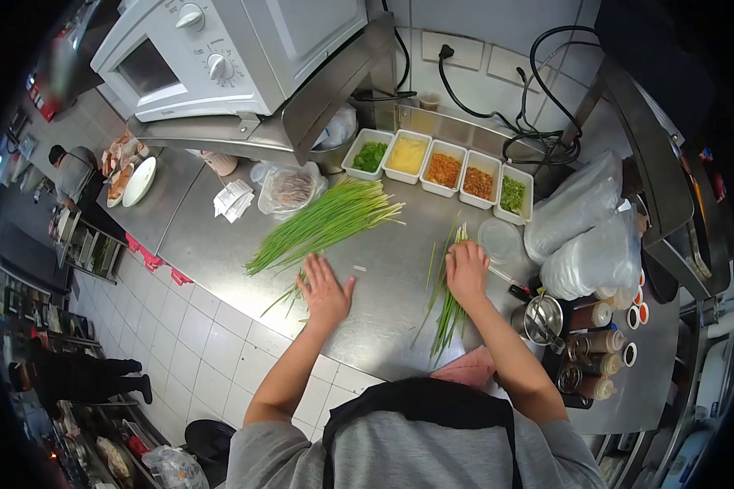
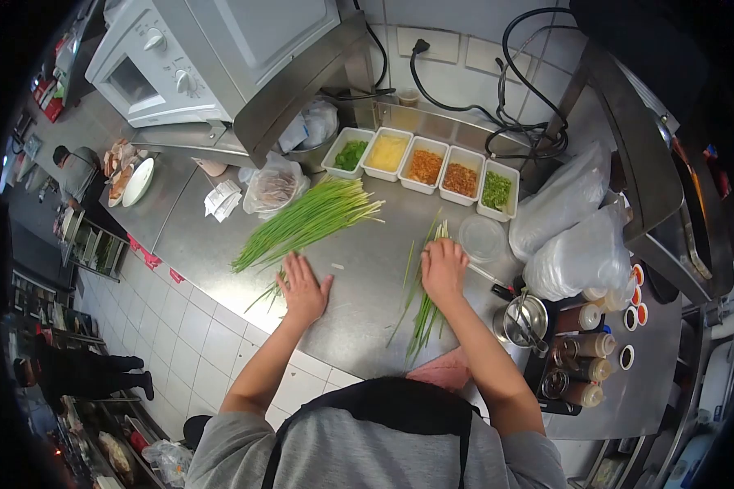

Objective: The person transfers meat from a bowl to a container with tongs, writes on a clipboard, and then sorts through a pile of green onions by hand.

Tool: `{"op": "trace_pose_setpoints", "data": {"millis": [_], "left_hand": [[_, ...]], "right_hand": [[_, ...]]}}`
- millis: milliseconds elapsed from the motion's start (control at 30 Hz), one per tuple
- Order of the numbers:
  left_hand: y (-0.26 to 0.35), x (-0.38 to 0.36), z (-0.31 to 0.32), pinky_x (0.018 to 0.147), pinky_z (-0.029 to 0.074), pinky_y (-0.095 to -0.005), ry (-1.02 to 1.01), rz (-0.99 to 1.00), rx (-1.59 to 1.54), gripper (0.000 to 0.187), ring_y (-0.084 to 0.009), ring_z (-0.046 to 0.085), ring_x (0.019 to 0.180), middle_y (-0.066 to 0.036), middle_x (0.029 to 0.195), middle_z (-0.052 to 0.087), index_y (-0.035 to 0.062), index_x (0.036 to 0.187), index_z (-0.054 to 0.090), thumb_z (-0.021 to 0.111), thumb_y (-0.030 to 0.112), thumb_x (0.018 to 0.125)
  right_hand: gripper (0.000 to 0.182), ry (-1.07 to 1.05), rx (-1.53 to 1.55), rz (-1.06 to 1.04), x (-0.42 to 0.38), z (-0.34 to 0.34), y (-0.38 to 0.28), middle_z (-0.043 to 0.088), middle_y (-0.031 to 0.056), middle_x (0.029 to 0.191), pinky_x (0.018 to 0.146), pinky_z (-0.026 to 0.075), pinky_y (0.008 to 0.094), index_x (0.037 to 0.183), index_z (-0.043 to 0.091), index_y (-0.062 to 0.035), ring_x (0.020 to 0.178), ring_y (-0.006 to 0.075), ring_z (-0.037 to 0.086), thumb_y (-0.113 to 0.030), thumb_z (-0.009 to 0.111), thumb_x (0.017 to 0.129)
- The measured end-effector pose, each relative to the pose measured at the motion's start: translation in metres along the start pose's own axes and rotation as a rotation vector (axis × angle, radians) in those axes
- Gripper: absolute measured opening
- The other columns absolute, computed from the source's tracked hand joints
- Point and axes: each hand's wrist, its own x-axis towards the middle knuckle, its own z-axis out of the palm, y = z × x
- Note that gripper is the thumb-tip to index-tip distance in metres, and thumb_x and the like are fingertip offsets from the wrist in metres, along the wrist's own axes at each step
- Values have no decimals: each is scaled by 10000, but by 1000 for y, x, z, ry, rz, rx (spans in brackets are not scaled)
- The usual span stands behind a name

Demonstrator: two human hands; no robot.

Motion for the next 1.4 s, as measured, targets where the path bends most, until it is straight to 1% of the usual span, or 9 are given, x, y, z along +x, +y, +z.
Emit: {"op": "trace_pose_setpoints", "data": {"millis": [67,167,200,300,400,600,900,1100,1400], "left_hand": [[2,2,-11,1063,102,-582,92,-69,-39,654,-336,118,1384,-193,1483,165,-38,1373,272,478,360,897],[14,32,-24,1043,201,-553,197,174,-290,516,-372,255,1319,-202,1421,288,-5,1322,374,525,223,884],[13,50,-14,967,343,-476,273,292,-543,325,-353,457,1146,-169,1239,491,28,1162,537,562,122,852],[22,87,2,866,419,-409,155,280,-736,209,-301,555,970,-103,1050,592,41,1010,619,601,141,827],[21,111,12,783,468,-380,207,433,-510,208,-288,589,890,-94,981,616,47,978,639,631,169,809],[28,130,14,736,411,-384,253,268,-359,178,-233,576,892,-24,932,601,131,902,659,618,279,812],[30,143,12,757,406,-398,63,69,-408,91,-211,583,902,-5,932,603,136,840,631,606,220,815],[23,132,5,786,397,-421,110,316,-349,154,-184,556,960,7,979,580,141,913,645,621,248,804],[50,143,10,793,390,-433,116,179,-4,183,-203,543,957,-38,963,558,152,905,662,584,298,828]], "right_hand": [[228,-54,42,-91,-2,0,-18,504,85,1032,834,369,424,1007,566,-95,996,280,470,-174,598,796],[283,-284,148,-198,-17,16,-45,487,93,1079,857,365,423,1041,562,-91,1035,286,452,-186,620,781],[304,-327,155,-220,-25,22,-55,484,96,1087,866,361,423,1053,559,-90,1038,290,449,-187,627,773],[341,-345,163,-220,-37,24,-64,471,98,1127,886,357,424,1074,559,-92,1066,287,443,-214,644,767],[362,-346,174,-245,-36,18,-58,465,101,1151,901,352,423,1096,560,-101,1090,284,438,-232,648,771],[372,-337,162,-272,-37,13,-56,466,102,1169,920,338,422,1121,559,-111,1107,278,434,-239,639,781],[360,-320,153,-288,-37,13,-55,472,101,1160,917,334,419,1121,564,-117,1101,277,435,-244,625,790],[358,-313,154,-293,-38,15,-55,473,98,1152,911,334,416,1117,564,-124,1094,271,437,-245,628,786],[352,-290,154,-300,-39,15,-54,472,92,1153,906,335,411,1103,563,-126,1084,265,441,-243,633,778]]}}
